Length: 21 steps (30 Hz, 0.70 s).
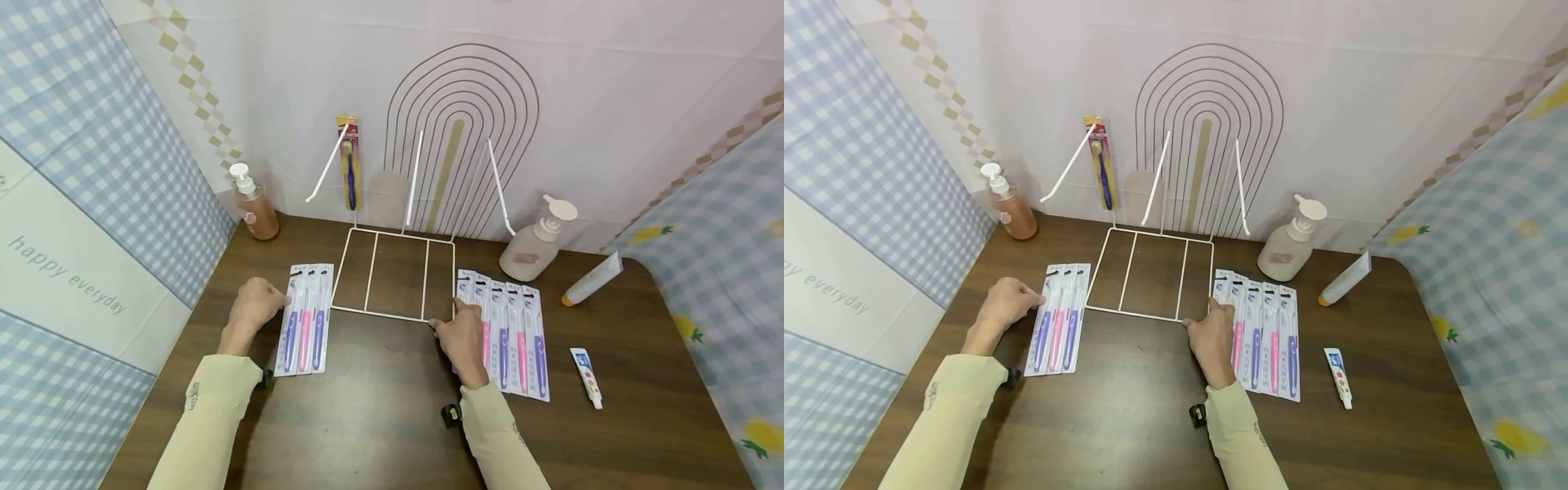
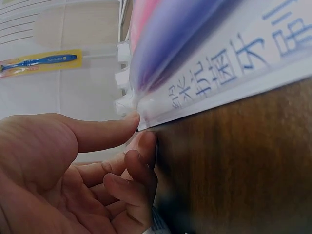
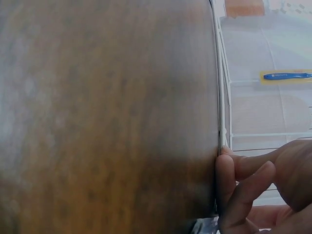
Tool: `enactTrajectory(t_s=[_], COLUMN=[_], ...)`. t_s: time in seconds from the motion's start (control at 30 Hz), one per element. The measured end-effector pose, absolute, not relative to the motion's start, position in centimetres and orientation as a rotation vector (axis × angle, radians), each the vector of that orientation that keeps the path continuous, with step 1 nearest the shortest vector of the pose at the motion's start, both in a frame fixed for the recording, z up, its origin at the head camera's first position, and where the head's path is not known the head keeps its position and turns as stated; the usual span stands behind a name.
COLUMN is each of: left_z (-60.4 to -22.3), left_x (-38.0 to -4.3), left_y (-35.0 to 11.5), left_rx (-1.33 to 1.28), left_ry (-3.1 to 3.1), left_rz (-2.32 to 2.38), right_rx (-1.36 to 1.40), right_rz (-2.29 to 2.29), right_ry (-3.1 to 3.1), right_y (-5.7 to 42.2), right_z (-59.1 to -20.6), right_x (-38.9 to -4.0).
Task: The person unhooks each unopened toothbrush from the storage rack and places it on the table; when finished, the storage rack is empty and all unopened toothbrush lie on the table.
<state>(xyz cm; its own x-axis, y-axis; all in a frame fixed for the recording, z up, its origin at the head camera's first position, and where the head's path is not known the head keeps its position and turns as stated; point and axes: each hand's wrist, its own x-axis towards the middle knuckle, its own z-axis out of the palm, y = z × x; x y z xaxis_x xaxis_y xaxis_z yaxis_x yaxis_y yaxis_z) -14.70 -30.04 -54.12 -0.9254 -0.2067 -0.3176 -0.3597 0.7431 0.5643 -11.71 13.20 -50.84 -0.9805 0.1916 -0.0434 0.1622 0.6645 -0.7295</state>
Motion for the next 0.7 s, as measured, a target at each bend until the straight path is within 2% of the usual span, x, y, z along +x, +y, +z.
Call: enactTrajectory(t_s=[0.27,0.47,0.7], left_z=[-47.4,-46.3,-44.8], left_x=[-11.8,-11.5,-13.4], left_y=[-27.2,-26.8,-26.3], left_rx=[-0.458,-0.450,-0.423], left_ry=[2.669,2.686,2.725], left_rz=[0.998,0.983,0.968], right_rx=[-0.327,-0.335,-0.339], right_rz=[1.272,1.253,1.264], right_ry=[-2.860,-2.868,-2.867], right_y=[13.1,13.1,13.0], right_z=[-50.6,-50.5,-50.5], right_x=[-11.6,-11.7,-11.7])
